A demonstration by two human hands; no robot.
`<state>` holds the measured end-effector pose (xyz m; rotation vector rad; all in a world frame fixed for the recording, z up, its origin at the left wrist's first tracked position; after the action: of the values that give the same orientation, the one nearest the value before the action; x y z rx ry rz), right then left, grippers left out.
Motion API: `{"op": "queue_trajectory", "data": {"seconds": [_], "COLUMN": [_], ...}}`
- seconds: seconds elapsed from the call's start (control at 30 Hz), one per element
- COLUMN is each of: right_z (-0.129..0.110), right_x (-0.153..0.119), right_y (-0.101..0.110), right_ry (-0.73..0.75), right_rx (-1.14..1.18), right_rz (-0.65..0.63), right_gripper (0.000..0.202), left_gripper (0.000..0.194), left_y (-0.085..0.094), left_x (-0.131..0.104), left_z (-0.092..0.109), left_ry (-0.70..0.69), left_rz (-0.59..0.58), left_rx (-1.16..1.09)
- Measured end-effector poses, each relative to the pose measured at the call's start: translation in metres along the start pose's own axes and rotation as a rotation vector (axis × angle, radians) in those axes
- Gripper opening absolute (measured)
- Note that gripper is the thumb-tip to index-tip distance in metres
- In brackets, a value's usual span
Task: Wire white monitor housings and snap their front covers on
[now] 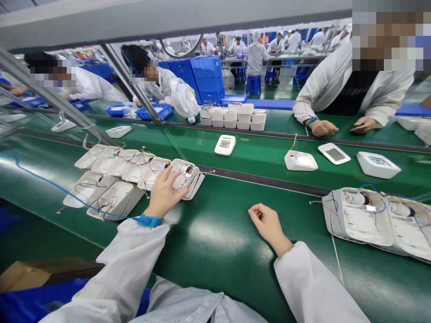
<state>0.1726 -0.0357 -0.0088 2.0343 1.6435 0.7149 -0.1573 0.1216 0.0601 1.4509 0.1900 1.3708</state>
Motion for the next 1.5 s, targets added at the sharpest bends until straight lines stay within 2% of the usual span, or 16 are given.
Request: {"op": "queue_trajectory", "data": {"seconds": [0.17,0.33,0.53,0.67,0.77,0.83,0.9,0.97,1.07,1.13,1.2,1.3,1.43,1.5], "right_z": [-0.001,-0.003,-0.005,-0.005,-0.005,-0.005,-0.005,-0.005,-0.004,-0.002,0.001,0.005,0.012,0.017], "right_x": [0.001,0.001,0.000,0.000,0.001,0.002,0.003,0.003,0.002,0.000,0.003,0.028,0.104,0.143], "right_y": [0.000,0.001,0.002,0.000,0.000,-0.001,0.000,0.000,0.000,0.001,0.003,0.010,0.018,0.018], "right_ry": [0.005,0.012,0.025,0.033,0.039,0.043,0.046,0.041,0.009,-0.036,-0.076,-0.071,-0.056,-0.103], "right_rx": [-0.026,-0.055,-0.072,-0.069,-0.080,-0.083,-0.081,-0.080,-0.081,-0.070,-0.059,-0.074,-0.120,-0.223], "right_rz": [-0.024,-0.035,-0.041,-0.025,-0.014,-0.008,0.003,0.016,0.054,0.118,0.194,0.269,0.328,0.327], "right_gripper": [0.021,0.020,0.018,0.016,0.015,0.014,0.015,0.016,0.020,0.022,0.024,0.030,0.055,0.058], "left_gripper": [0.038,0.039,0.038,0.042,0.042,0.036,0.032,0.027,0.022,0.022,0.021,0.019,0.018,0.018], "left_y": [-0.004,-0.005,-0.016,-0.014,-0.006,0.001,0.000,-0.016,-0.064,-0.097,-0.117,-0.125,-0.117,-0.114], "left_x": [-0.002,-0.003,-0.003,-0.003,-0.002,-0.004,-0.007,-0.012,-0.019,-0.022,-0.023,-0.021,-0.019,-0.018], "left_z": [0.001,0.007,0.009,0.015,0.035,0.059,0.089,0.120,0.158,0.171,0.175,0.170,0.164,0.164], "left_ry": [-0.053,-0.021,0.022,0.072,0.000,-0.105,-0.191,-0.214,-0.079,0.055,0.099,0.139,0.146,0.130], "left_rz": [-0.045,0.062,-0.016,0.050,0.154,0.272,0.315,0.217,-0.068,-0.273,-0.317,-0.326,-0.361,-0.378], "left_rx": [-0.033,-0.088,-0.030,-0.016,-0.047,-0.143,-0.300,-0.488,-0.815,-1.005,-1.057,-1.087,-1.095,-1.093]}}
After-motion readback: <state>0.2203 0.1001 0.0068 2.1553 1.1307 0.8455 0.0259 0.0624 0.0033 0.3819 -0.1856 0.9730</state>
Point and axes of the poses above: each hand's wrist, its own x-axis towards the middle knuckle, its own y-axis out of the back of the hand, z = x × y, the point moved 2 cm from there along x, towards the middle knuckle, and after that the axes turned 9 degrees about -x, right-handed, at the moved point
